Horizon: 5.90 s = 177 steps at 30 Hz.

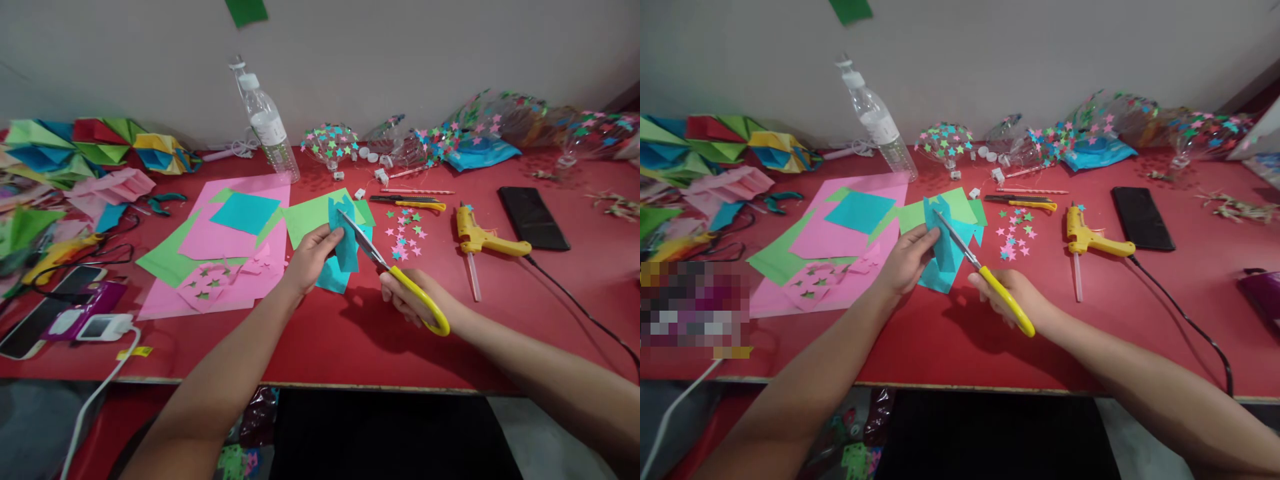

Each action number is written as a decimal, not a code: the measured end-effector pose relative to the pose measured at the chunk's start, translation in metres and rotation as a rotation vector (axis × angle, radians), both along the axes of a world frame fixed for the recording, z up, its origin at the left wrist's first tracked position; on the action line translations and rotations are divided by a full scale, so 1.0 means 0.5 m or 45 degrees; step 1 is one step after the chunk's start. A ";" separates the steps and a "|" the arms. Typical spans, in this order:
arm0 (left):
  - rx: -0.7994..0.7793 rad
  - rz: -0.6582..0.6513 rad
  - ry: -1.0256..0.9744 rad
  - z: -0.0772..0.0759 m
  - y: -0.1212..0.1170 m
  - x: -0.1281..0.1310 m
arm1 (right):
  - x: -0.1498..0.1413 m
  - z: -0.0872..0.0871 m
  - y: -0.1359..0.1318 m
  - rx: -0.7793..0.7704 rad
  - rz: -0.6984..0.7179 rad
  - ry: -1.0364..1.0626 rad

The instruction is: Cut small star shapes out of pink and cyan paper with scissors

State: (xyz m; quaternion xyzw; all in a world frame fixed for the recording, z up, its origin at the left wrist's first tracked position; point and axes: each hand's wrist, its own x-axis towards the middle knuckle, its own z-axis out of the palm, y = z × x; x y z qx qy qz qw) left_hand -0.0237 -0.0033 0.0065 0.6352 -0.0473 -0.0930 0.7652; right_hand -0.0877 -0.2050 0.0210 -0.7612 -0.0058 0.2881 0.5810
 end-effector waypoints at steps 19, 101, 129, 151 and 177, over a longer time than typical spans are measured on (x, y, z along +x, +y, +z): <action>-0.050 -0.039 0.070 0.003 -0.004 -0.004 | 0.002 0.005 0.000 -0.019 -0.003 -0.030; 0.433 0.029 -0.151 0.045 0.049 0.019 | 0.040 0.015 -0.049 -0.277 0.163 -0.180; 0.432 0.025 -0.155 0.045 0.047 0.019 | 0.040 0.016 -0.047 -0.280 0.158 -0.193; 0.278 0.016 -0.087 0.043 0.050 0.021 | 0.036 0.025 -0.035 -0.275 0.108 -0.141; -0.265 0.303 -0.066 0.015 0.012 0.017 | 0.023 -0.002 -0.022 -0.103 0.073 -0.063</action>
